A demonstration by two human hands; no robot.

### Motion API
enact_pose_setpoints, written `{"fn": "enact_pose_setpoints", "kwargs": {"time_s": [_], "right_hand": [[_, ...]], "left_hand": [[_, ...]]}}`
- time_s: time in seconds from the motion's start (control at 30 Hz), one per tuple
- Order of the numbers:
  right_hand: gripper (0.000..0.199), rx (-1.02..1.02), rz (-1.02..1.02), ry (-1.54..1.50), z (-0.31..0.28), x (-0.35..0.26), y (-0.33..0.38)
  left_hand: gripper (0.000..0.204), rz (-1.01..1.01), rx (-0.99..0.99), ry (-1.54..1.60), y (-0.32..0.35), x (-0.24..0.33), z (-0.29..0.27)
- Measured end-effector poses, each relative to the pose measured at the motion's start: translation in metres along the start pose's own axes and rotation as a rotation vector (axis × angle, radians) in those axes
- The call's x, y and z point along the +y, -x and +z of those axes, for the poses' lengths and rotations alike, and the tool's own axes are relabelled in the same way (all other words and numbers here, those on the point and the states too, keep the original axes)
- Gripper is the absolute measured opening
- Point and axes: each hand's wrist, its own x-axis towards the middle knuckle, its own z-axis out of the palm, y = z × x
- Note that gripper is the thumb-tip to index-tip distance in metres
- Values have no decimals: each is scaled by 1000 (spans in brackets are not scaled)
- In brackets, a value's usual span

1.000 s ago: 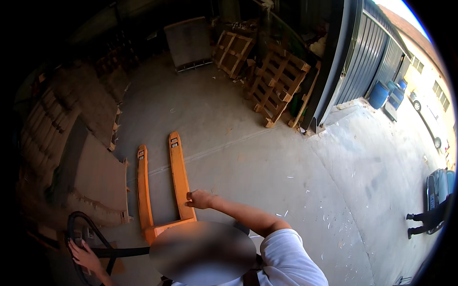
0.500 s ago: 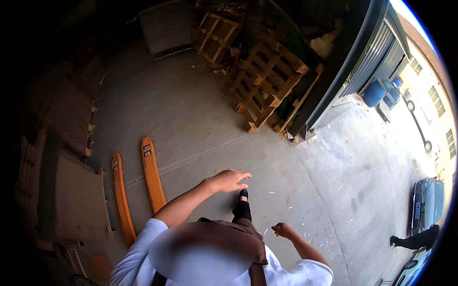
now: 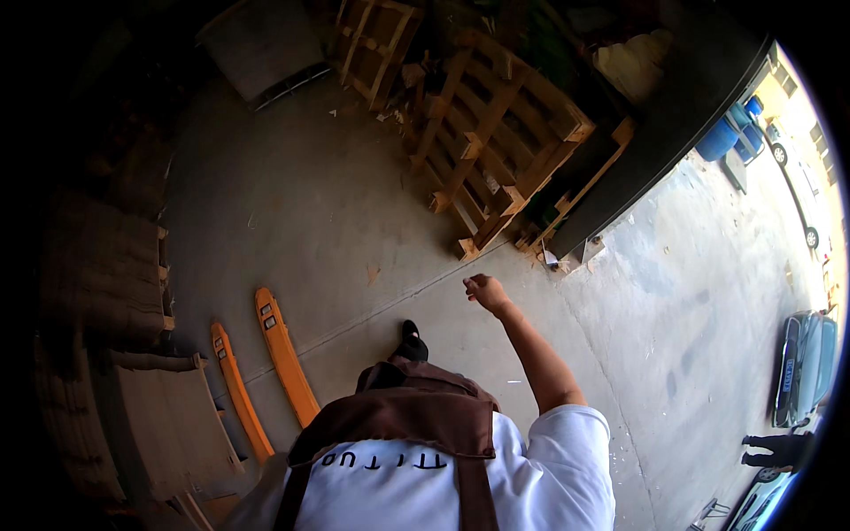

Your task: The person moves a pallet jack to a stack of cardboard boxes, lifts the stack, and transports it across the warehouse. They then retrieve a roll of pink strapping tape, walk to a strapping machine, and load the tape onto the machine.

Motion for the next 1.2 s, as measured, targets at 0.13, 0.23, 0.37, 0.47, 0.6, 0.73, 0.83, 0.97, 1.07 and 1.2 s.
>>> {"fn": "enact_pose_setpoints", "kwargs": {"time_s": [0.13,0.23,0.37,0.47,0.6,0.73,0.83,0.97,1.07,1.2], "right_hand": [[42,124,-111,-146,-42,-96,-134],[39,262,-90,-378,-89,-145,-240],[49,552,-101,-315,-184,-174,-367],[64,714,47,-144,-196,-238,-443],[65,958,-17,415,-278,-257,-521],[67,1178,-155,550,-313,-282,-580],[60,1126,-106,597,-324,-279,-601],[55,1179,-106,742,-296,-288,-597],[53,1180,-63,707,-275,-316,-584],[51,1234,-113,798,-215,-338,-572]], "left_hand": [[31,-240,11,127,3,41,-44],[31,-185,14,186,-39,145,-61],[30,298,37,144,-147,420,-71],[23,711,29,172,-165,632,-83],[23,935,-239,219,-77,902,-7],[24,1139,-469,177,-24,1030,19],[23,1063,-492,4,4,1091,32],[24,1048,-496,-46,-55,1174,41],[35,1092,-539,-164,-47,1273,83],[64,968,-679,-178,-19,1401,134]]}}
